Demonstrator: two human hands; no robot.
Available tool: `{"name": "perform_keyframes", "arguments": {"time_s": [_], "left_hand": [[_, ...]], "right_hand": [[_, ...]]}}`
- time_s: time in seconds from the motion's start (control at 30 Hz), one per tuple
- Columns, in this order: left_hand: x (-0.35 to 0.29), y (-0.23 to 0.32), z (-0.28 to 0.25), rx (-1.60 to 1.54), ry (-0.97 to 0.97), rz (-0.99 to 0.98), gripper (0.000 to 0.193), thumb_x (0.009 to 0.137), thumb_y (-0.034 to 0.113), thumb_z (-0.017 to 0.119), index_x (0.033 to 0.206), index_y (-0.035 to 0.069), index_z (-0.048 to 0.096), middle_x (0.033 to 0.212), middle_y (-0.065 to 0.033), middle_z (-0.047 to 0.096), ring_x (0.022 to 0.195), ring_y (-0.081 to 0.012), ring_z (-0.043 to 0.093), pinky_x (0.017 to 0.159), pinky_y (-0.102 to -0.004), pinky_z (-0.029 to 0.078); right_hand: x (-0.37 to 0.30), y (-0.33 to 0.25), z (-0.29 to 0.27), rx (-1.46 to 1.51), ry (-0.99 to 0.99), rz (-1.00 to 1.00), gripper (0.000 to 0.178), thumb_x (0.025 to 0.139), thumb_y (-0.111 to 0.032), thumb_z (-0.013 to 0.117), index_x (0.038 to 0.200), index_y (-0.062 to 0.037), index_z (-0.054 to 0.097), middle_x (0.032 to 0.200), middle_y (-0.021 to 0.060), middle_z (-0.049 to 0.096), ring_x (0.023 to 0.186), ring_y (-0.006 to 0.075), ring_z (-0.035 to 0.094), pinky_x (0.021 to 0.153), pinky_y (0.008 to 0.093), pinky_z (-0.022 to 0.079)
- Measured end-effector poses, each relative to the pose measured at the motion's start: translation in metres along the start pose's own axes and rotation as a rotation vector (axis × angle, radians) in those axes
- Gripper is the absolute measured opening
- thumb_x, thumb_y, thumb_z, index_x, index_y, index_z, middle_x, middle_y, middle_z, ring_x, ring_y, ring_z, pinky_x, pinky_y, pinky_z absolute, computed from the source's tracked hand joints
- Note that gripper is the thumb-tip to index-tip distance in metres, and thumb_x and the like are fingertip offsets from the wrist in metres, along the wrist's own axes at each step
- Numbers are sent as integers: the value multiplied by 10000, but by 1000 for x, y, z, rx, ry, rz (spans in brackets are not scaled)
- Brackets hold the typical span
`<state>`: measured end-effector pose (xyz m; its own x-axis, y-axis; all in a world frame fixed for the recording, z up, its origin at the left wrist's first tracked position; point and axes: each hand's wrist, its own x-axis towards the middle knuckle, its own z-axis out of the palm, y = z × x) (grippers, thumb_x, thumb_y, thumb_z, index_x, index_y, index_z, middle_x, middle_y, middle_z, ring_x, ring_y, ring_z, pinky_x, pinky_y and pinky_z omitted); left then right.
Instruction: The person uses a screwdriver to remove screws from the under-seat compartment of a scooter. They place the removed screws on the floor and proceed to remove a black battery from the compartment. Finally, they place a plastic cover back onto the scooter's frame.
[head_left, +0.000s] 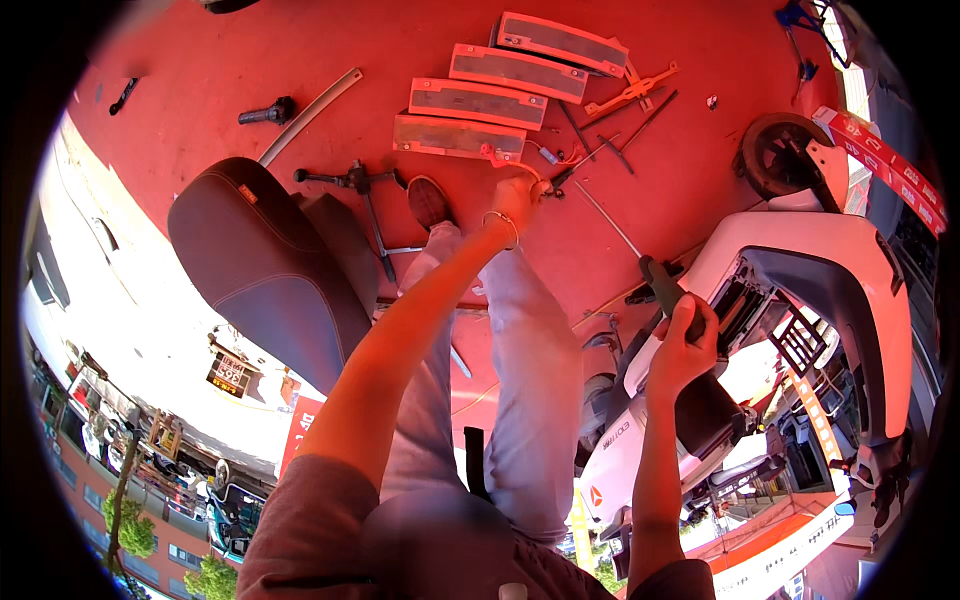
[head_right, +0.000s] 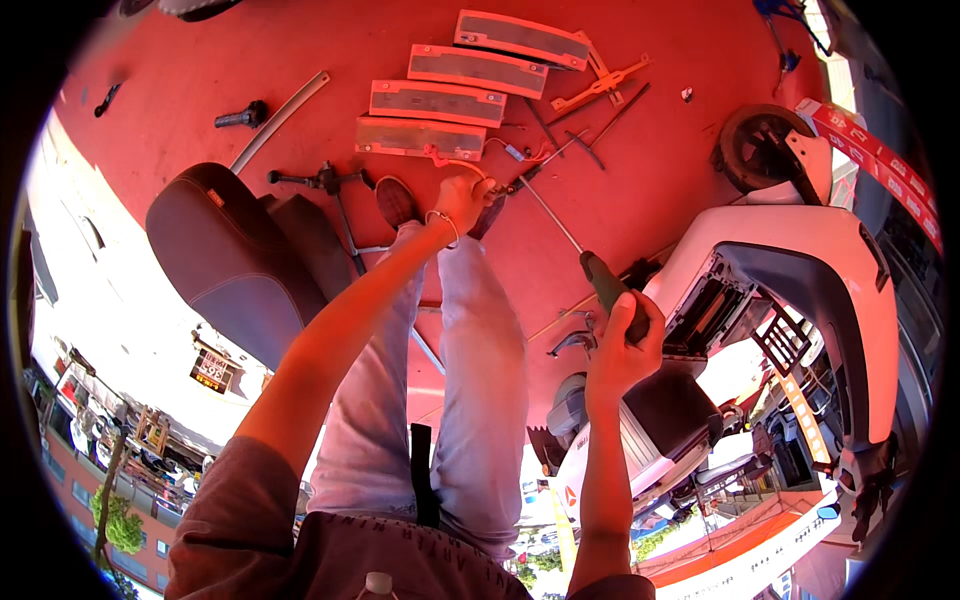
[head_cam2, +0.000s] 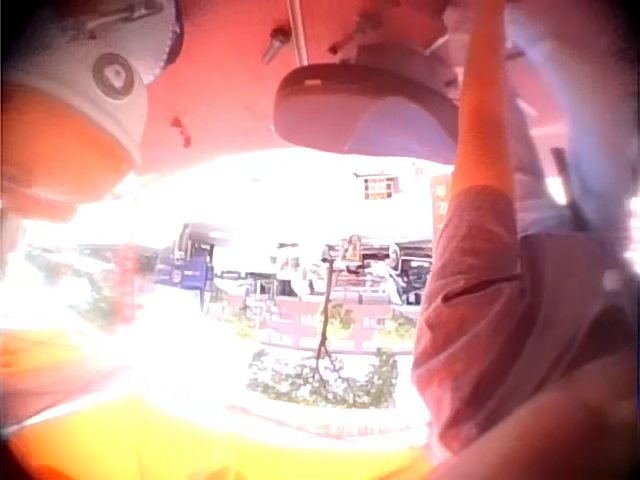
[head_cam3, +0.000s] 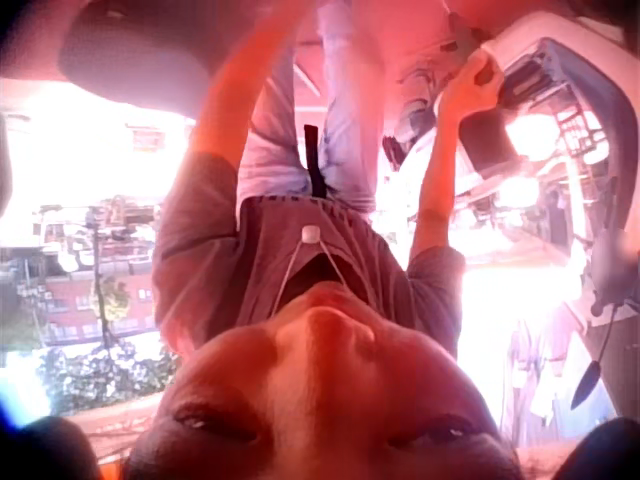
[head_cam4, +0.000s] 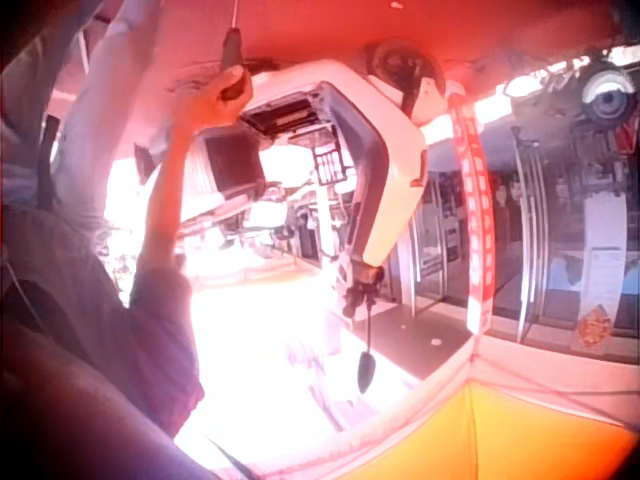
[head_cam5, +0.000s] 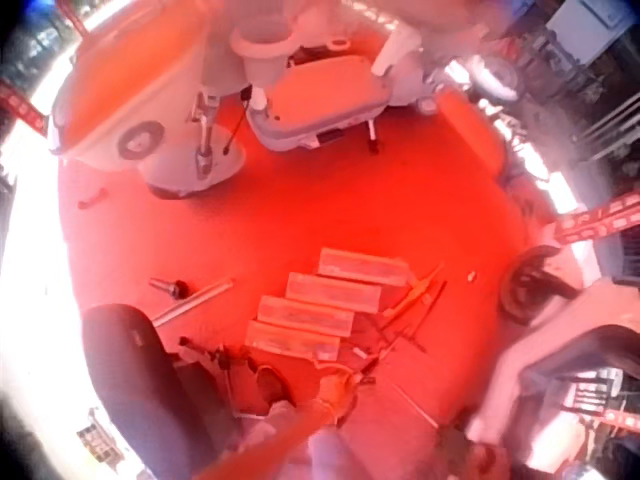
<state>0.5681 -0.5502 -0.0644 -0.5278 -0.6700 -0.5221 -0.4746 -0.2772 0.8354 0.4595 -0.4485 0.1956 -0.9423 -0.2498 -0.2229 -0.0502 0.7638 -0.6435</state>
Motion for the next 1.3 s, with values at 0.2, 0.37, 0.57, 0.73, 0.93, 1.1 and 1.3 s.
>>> {"name": "perform_keyframes", "arguments": {"time_s": [0.2,0.37,0.57,0.73,0.93,1.1,1.3], "left_hand": [[15,13,52,415,43,-144,383,801,370,549,858,-6,593,828,-180,631,769,-304,620,667,-383,488],[-65,-46,16,461,-149,-113,296,817,301,512,967,65,606,890,-170,627,827,-322,605,729,-400,473],[-209,-110,-23,585,-225,-47,272,824,257,559,995,49,593,919,-150,619,867,-242,617,708,-315,494],[-280,-12,9,352,-189,27,254,857,201,525,1013,8,580,942,-112,621,864,-182,603,756,-283,466],[-335,117,65,-8,-197,52,260,872,226,528,986,-2,582,895,-90,616,844,-143,574,751,-246,436],[-386,189,96,-137,-403,41,290,897,246,486,1020,-7,557,918,-71,602,883,-145,566,781,-247,431],[-430,284,114,-35,-631,-66,409,915,315,425,1109,-38,499,1015,-106,576,967,-177,551,839,-291,439]], "right_hand": [[7,60,-50,283,199,350,275,827,-248,601,840,21,543,639,45,543,465,87,467,435,208,356],[-17,126,-75,732,52,825,274,837,-275,581,860,-4,556,689,133,599,479,130,501,455,232,397],[-69,175,-130,731,-283,865,350,834,-327,575,844,23,553,656,119,586,462,119,492,434,227,384],[-105,201,-190,665,-365,882,360,830,-375,570,822,-15,555,637,93,579,463,100,479,444,216,367],[-124,214,-245,701,-401,779,397,801,-393,601,762,-3,537,605,92,571,464,111,506,431,228,379],[-130,200,-288,819,-455,673,398,798,-398,601,730,-11,534,586,85,565,458,111,506,424,231,381],[-136,171,-324,794,-496,436,364,815,-356,585,726,-5,547,558,52,540,469,91,499,410,226,366]]}}
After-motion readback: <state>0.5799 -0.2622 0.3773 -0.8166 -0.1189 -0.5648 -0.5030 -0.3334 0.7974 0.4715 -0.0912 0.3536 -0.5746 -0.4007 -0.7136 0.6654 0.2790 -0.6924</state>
